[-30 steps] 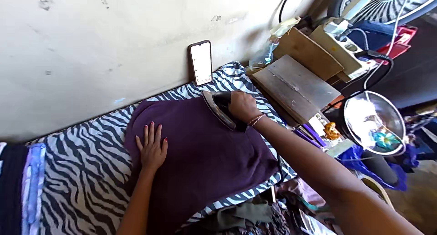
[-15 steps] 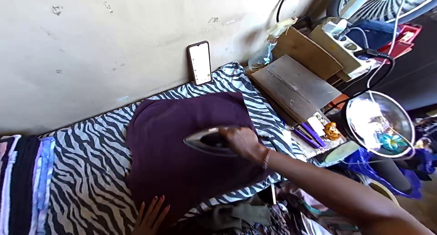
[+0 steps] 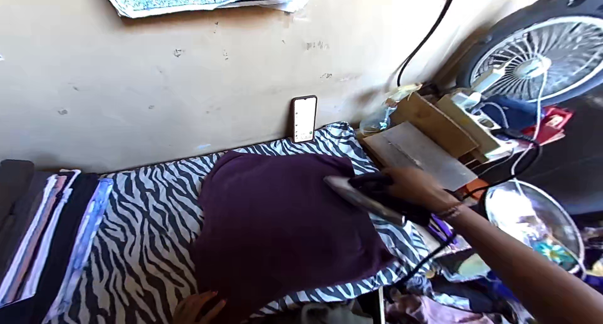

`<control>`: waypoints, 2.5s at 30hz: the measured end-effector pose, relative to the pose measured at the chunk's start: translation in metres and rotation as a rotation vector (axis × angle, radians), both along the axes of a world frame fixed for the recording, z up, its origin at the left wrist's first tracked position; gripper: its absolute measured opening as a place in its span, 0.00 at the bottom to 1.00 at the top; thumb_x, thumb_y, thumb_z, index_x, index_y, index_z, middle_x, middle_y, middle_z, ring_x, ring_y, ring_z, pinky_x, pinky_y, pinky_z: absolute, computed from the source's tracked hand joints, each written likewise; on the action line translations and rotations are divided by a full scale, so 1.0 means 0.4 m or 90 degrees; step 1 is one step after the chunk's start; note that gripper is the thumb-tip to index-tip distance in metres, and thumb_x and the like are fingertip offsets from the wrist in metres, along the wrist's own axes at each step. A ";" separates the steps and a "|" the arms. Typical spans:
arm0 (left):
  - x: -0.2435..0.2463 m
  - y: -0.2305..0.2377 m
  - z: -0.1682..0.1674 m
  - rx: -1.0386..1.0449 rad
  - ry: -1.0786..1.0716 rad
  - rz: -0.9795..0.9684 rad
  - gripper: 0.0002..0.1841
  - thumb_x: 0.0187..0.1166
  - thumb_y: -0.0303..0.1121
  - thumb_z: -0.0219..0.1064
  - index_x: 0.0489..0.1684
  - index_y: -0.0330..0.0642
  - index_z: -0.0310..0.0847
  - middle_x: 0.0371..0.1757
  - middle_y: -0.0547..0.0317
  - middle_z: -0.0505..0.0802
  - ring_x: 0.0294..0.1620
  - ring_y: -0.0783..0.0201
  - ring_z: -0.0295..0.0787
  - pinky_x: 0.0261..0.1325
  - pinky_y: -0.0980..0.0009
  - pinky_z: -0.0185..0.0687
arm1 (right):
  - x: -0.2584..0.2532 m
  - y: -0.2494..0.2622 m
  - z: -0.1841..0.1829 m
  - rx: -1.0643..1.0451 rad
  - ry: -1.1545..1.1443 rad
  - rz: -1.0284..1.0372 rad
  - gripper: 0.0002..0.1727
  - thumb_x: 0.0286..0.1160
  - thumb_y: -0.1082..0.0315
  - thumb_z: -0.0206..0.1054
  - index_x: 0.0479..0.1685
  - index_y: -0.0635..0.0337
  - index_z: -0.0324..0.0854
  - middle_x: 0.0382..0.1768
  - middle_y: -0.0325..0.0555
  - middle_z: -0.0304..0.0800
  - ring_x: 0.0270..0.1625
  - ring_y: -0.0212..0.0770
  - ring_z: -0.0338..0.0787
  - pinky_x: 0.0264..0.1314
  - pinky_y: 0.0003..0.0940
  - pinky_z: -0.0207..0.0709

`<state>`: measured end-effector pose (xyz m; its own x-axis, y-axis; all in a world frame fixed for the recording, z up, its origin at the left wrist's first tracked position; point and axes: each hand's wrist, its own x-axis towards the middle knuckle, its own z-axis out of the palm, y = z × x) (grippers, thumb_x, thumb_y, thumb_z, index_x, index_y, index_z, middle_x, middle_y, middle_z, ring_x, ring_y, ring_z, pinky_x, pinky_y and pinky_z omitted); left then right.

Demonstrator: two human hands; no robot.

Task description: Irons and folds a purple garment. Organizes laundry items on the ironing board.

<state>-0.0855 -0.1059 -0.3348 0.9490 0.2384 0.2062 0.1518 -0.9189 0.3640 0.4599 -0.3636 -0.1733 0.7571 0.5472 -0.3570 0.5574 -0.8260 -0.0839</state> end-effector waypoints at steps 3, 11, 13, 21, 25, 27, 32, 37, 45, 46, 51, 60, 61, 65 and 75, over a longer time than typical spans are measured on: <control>0.015 0.002 0.022 0.013 -0.008 -0.036 0.18 0.69 0.28 0.72 0.58 0.47 0.93 0.61 0.38 0.92 0.66 0.35 0.86 0.69 0.36 0.74 | 0.117 -0.115 0.005 0.107 -0.087 -0.189 0.26 0.84 0.54 0.65 0.59 0.73 0.82 0.55 0.81 0.85 0.63 0.82 0.83 0.61 0.81 0.69; 0.035 0.030 0.051 -0.066 0.042 -0.076 0.19 0.70 0.23 0.71 0.60 0.44 0.92 0.68 0.38 0.89 0.75 0.33 0.81 0.76 0.33 0.69 | 0.349 -0.170 -0.047 0.101 -0.151 -0.242 0.35 0.81 0.48 0.68 0.63 0.80 0.80 0.63 0.85 0.81 0.70 0.82 0.79 0.68 0.80 0.67; 0.036 0.043 0.058 -0.037 0.050 -0.093 0.16 0.70 0.27 0.70 0.55 0.46 0.94 0.65 0.43 0.92 0.72 0.37 0.84 0.74 0.35 0.74 | 0.326 -0.161 -0.035 0.113 -0.194 -0.187 0.43 0.78 0.46 0.71 0.77 0.79 0.69 0.73 0.88 0.71 0.77 0.86 0.71 0.71 0.85 0.60; 0.171 0.123 0.199 -0.233 0.318 -0.110 0.11 0.73 0.26 0.70 0.48 0.32 0.93 0.52 0.36 0.93 0.61 0.34 0.87 0.68 0.36 0.74 | -0.212 -0.165 -0.285 0.349 -0.134 0.749 0.24 0.76 0.43 0.62 0.45 0.54 0.91 0.51 0.50 0.95 0.61 0.56 0.92 0.64 0.57 0.81; 0.298 0.218 0.296 -0.422 0.158 0.117 0.14 0.81 0.26 0.59 0.54 0.27 0.87 0.49 0.43 0.93 0.52 0.59 0.90 0.62 0.58 0.82 | -0.163 -0.107 -0.302 0.473 0.054 0.429 0.17 0.66 0.66 0.63 0.41 0.73 0.89 0.41 0.63 0.94 0.46 0.59 0.95 0.52 0.61 0.86; 0.350 0.273 0.315 -0.544 0.151 0.261 0.19 0.88 0.36 0.59 0.67 0.30 0.79 0.60 0.43 0.89 0.57 0.62 0.85 0.64 0.60 0.79 | -0.106 -0.062 -0.278 0.532 0.211 0.186 0.21 0.80 0.57 0.56 0.48 0.67 0.86 0.41 0.40 0.91 0.44 0.26 0.89 0.53 0.30 0.84; 0.322 0.318 0.233 -0.587 0.272 0.291 0.17 0.85 0.32 0.64 0.61 0.26 0.81 0.54 0.42 0.89 0.53 0.60 0.85 0.64 0.58 0.79 | -0.090 -0.032 -0.294 0.517 0.340 -0.062 0.23 0.78 0.59 0.67 0.61 0.71 0.83 0.53 0.51 0.92 0.54 0.28 0.89 0.64 0.35 0.83; 0.231 0.303 0.224 -0.549 0.283 0.289 0.11 0.82 0.26 0.65 0.55 0.27 0.83 0.46 0.52 0.91 0.44 0.72 0.84 0.56 0.69 0.80 | -0.141 -0.071 -0.280 0.433 0.313 -0.022 0.16 0.80 0.64 0.67 0.52 0.70 0.87 0.43 0.53 0.92 0.45 0.35 0.90 0.57 0.44 0.83; 0.164 0.255 0.199 -0.651 0.275 0.375 0.12 0.84 0.23 0.62 0.62 0.37 0.79 0.36 0.64 0.88 0.20 0.78 0.76 0.23 0.80 0.73 | -0.186 -0.128 -0.293 0.287 0.276 0.064 0.17 0.72 0.62 0.75 0.44 0.72 0.89 0.38 0.66 0.91 0.45 0.61 0.90 0.53 0.68 0.78; 0.164 0.251 0.202 -0.584 0.307 0.380 0.12 0.85 0.24 0.61 0.62 0.35 0.78 0.39 0.59 0.88 0.24 0.73 0.80 0.27 0.76 0.78 | -0.202 -0.123 -0.272 0.243 0.229 0.060 0.17 0.73 0.64 0.77 0.47 0.72 0.88 0.41 0.71 0.91 0.48 0.70 0.90 0.55 0.74 0.76; 0.284 0.089 0.266 -0.070 0.177 0.382 0.22 0.85 0.33 0.63 0.74 0.29 0.77 0.71 0.29 0.84 0.76 0.30 0.77 0.77 0.36 0.69 | -0.344 -0.028 -0.208 0.440 -0.189 0.179 0.25 0.83 0.57 0.62 0.64 0.71 0.83 0.62 0.74 0.85 0.69 0.79 0.81 0.68 0.74 0.73; 0.329 0.286 0.026 0.012 0.029 0.441 0.31 0.90 0.44 0.46 0.91 0.39 0.60 0.90 0.30 0.62 0.91 0.26 0.49 0.79 0.19 0.40 | -0.236 -0.023 -0.340 0.399 -0.197 0.156 0.50 0.79 0.27 0.41 0.88 0.57 0.67 0.88 0.67 0.63 0.90 0.81 0.52 0.78 0.92 0.36; 0.352 0.335 0.056 -0.028 0.014 0.458 0.29 0.90 0.40 0.50 0.87 0.33 0.64 0.85 0.28 0.69 0.87 0.27 0.58 0.79 0.25 0.51 | -0.205 -0.003 -0.310 0.430 -0.197 0.165 0.48 0.81 0.30 0.40 0.86 0.61 0.69 0.86 0.68 0.66 0.89 0.81 0.54 0.79 0.90 0.40; 0.554 0.474 0.149 -0.266 0.031 0.405 0.26 0.94 0.39 0.49 0.80 0.26 0.67 0.63 0.26 0.87 0.68 0.33 0.84 0.75 0.40 0.73 | -0.085 0.132 -0.280 0.474 -0.219 0.205 0.44 0.85 0.33 0.41 0.84 0.59 0.71 0.82 0.64 0.73 0.88 0.78 0.60 0.80 0.85 0.45; 0.734 0.510 0.262 -0.384 -0.028 0.057 0.14 0.74 0.20 0.71 0.56 0.28 0.87 0.55 0.42 0.93 0.57 0.54 0.90 0.66 0.55 0.82 | 0.085 0.112 -0.241 0.501 -0.058 0.261 0.10 0.65 0.71 0.75 0.42 0.68 0.90 0.47 0.70 0.89 0.52 0.74 0.88 0.57 0.79 0.72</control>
<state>0.2081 0.0980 -0.2298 0.9138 0.4034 0.0480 0.1919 -0.5329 0.8241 0.4938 -0.3188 -0.2695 0.4554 0.8420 0.2892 0.8286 -0.2820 -0.4837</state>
